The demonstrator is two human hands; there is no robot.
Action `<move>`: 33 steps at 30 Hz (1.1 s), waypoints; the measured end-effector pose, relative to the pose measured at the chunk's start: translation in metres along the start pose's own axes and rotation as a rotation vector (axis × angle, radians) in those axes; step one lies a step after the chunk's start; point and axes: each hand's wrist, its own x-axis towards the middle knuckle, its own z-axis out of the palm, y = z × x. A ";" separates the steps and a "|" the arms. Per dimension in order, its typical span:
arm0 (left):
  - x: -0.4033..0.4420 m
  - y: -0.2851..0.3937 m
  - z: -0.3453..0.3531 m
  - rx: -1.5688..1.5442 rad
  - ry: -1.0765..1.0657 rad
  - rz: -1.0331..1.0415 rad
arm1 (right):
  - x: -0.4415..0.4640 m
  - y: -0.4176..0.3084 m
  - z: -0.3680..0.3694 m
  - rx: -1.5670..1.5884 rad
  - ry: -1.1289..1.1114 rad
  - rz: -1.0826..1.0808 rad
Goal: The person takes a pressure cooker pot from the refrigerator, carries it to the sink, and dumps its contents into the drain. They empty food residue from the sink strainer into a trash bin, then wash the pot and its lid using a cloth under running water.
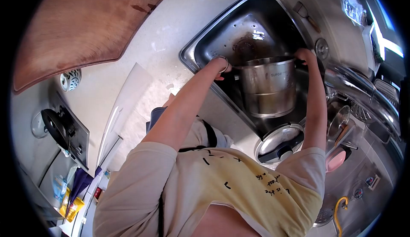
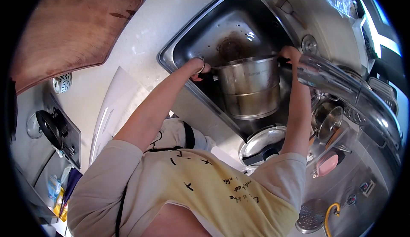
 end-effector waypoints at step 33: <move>-0.223 -0.030 -0.138 0.218 0.541 1.083 | -0.274 -0.099 0.135 1.379 1.030 -0.078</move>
